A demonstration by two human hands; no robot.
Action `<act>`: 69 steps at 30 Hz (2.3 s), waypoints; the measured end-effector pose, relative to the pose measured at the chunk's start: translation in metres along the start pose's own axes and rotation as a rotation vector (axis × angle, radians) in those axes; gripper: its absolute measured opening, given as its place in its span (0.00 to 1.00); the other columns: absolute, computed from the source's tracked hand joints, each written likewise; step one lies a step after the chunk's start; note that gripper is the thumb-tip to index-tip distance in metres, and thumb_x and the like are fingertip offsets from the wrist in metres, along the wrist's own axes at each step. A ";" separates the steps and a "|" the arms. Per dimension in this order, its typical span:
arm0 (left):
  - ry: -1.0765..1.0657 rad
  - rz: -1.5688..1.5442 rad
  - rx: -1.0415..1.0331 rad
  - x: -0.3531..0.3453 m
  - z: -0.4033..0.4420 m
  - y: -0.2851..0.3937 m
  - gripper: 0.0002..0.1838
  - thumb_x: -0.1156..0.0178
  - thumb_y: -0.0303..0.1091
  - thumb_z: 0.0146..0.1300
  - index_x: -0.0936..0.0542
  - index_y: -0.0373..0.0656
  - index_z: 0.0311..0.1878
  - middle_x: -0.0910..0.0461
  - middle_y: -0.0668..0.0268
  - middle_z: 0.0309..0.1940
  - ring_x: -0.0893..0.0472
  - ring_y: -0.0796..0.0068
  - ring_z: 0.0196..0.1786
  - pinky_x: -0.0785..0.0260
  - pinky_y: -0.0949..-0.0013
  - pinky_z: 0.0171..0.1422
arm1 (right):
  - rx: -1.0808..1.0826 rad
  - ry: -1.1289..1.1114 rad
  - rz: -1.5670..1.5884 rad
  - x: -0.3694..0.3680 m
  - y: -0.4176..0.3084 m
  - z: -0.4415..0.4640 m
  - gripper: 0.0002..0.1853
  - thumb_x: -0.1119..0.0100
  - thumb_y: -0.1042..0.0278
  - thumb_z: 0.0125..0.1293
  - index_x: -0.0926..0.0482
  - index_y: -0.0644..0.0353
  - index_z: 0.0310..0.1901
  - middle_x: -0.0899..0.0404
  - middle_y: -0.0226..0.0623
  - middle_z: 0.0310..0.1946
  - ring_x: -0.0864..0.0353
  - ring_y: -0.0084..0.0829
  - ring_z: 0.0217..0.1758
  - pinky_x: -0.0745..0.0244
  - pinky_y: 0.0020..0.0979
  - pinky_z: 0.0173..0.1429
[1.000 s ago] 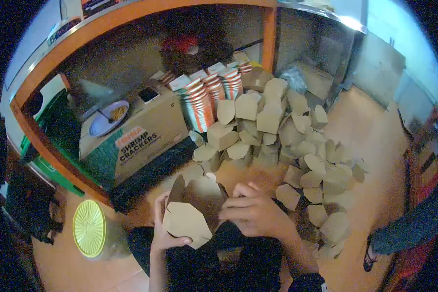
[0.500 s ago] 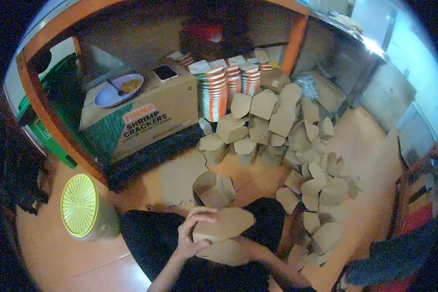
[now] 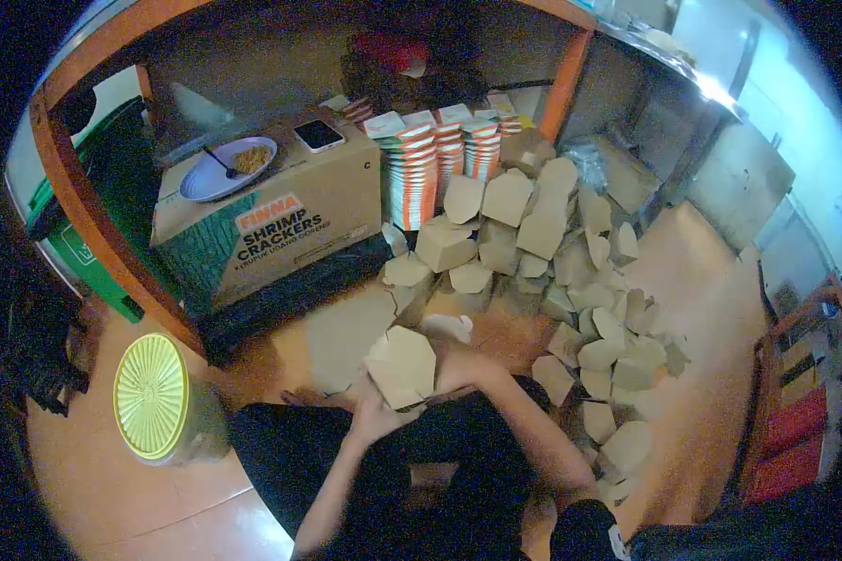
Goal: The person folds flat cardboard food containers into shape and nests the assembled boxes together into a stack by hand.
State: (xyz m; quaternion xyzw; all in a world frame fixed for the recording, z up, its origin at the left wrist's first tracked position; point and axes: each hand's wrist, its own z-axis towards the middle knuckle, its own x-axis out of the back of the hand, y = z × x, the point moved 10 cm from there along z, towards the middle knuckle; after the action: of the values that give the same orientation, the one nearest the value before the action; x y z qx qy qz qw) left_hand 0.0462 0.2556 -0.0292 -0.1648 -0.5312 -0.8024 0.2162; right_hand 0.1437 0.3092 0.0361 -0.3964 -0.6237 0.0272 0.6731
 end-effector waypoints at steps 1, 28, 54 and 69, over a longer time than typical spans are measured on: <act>0.036 -0.041 0.061 0.007 -0.001 -0.001 0.56 0.18 0.47 0.36 0.37 0.36 0.67 0.33 0.47 0.62 0.33 0.46 0.67 0.45 0.52 0.75 | -0.027 0.008 -0.074 -0.004 0.004 0.004 0.44 0.30 0.47 0.51 0.33 0.54 0.70 0.34 0.52 0.68 0.26 0.54 0.65 0.30 0.47 0.68; -0.046 -0.033 -0.039 -0.004 0.003 -0.006 0.71 0.14 0.42 0.32 0.55 0.36 0.74 0.36 0.41 0.63 0.32 0.44 0.67 0.38 0.51 0.73 | -0.516 0.009 -0.276 -0.062 0.037 0.021 0.26 0.43 0.59 0.65 0.27 0.51 0.64 0.23 0.54 0.54 0.19 0.50 0.54 0.21 0.47 0.56; -0.107 0.047 0.071 -0.010 0.018 -0.006 0.59 0.14 0.44 0.32 0.49 0.41 0.60 0.41 0.56 0.54 0.34 0.62 0.57 0.37 0.59 0.65 | -0.531 -0.069 -0.167 -0.063 0.034 0.039 0.16 0.42 0.67 0.53 0.14 0.67 0.40 0.16 0.58 0.44 0.15 0.49 0.51 0.20 0.43 0.56; -0.119 -0.173 0.227 -0.028 -0.009 -0.046 0.66 0.17 0.36 0.42 0.59 0.36 0.74 0.44 0.49 0.71 0.37 0.57 0.71 0.42 0.58 0.76 | -0.036 0.736 0.296 0.043 -0.005 -0.065 0.10 0.40 0.71 0.61 0.17 0.56 0.44 0.19 0.46 0.42 0.19 0.47 0.49 0.25 0.44 0.55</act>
State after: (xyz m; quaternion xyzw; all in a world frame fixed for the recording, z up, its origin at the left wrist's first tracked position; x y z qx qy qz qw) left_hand 0.0462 0.2683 -0.0823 -0.1399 -0.6428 -0.7416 0.1315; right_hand 0.2065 0.2958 0.0800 -0.4770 -0.2774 -0.0309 0.8334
